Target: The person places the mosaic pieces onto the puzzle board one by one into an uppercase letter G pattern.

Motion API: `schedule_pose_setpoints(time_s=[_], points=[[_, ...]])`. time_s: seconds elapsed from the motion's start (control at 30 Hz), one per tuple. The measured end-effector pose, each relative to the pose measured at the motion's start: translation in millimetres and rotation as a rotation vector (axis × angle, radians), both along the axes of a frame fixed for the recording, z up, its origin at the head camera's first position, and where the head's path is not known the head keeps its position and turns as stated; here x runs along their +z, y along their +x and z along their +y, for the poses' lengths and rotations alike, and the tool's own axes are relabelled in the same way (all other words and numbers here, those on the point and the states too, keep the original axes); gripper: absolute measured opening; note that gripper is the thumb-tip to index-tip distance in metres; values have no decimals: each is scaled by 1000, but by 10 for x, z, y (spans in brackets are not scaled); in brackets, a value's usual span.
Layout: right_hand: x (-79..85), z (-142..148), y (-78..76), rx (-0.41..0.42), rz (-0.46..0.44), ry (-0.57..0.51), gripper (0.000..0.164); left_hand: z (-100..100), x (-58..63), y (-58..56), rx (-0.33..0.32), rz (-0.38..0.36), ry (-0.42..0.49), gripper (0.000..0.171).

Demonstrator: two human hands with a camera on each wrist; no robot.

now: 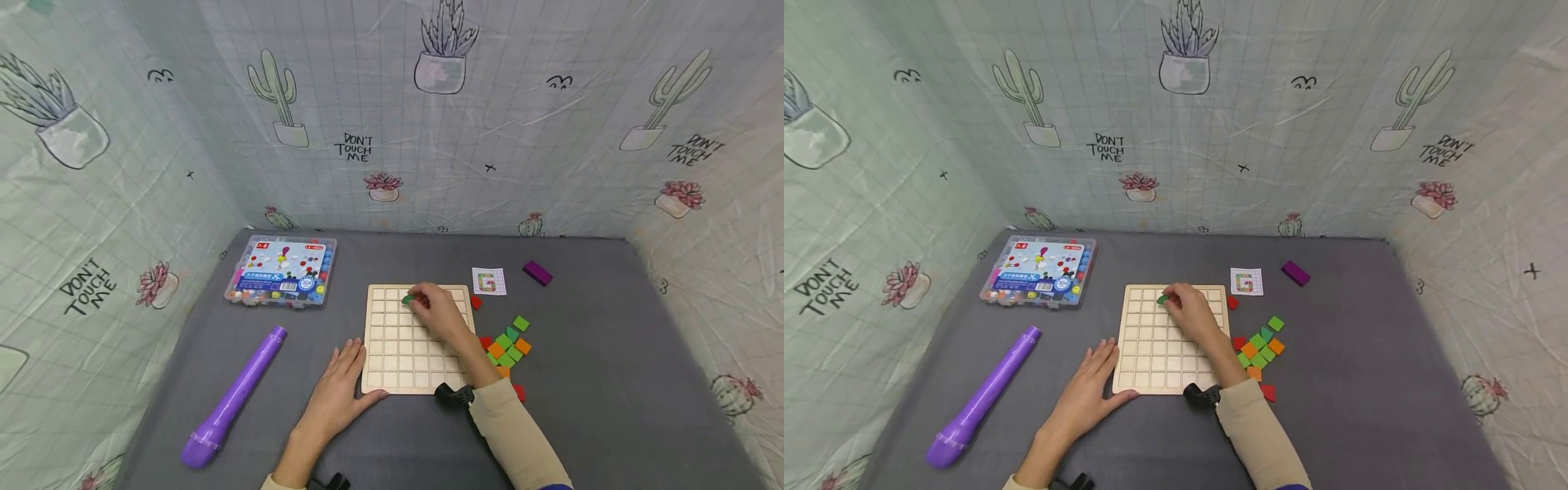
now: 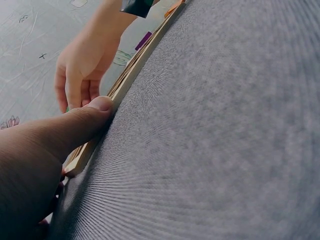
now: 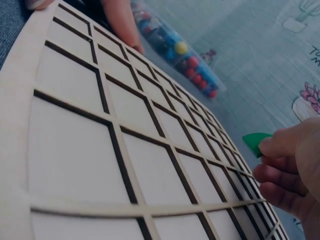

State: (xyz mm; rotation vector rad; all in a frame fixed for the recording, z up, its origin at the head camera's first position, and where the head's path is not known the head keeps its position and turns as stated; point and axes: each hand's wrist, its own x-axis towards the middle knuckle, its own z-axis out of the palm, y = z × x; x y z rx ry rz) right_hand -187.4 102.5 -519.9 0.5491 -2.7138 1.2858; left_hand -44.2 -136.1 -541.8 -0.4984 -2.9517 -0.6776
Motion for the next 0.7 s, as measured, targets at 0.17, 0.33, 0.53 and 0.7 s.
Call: schedule_pose_setpoints(time_s=[0.17, 0.33, 0.53, 0.7], points=[[-29, -130, 0, 23, 4, 5, 13, -15, -4, 8, 1, -22, -13, 93], [-62, -212, -2, 59, -6, 30, 15, -8, -2, 23, 3, -18, -8, 92], [-89, -245, -9, 64, -11, 70, 14, -5, -10, 30, 4, -16, -13, 92], [-95, -256, -44, 62, -14, 89, 15, -5, -2, 12, 7, -15, -7, 92]])
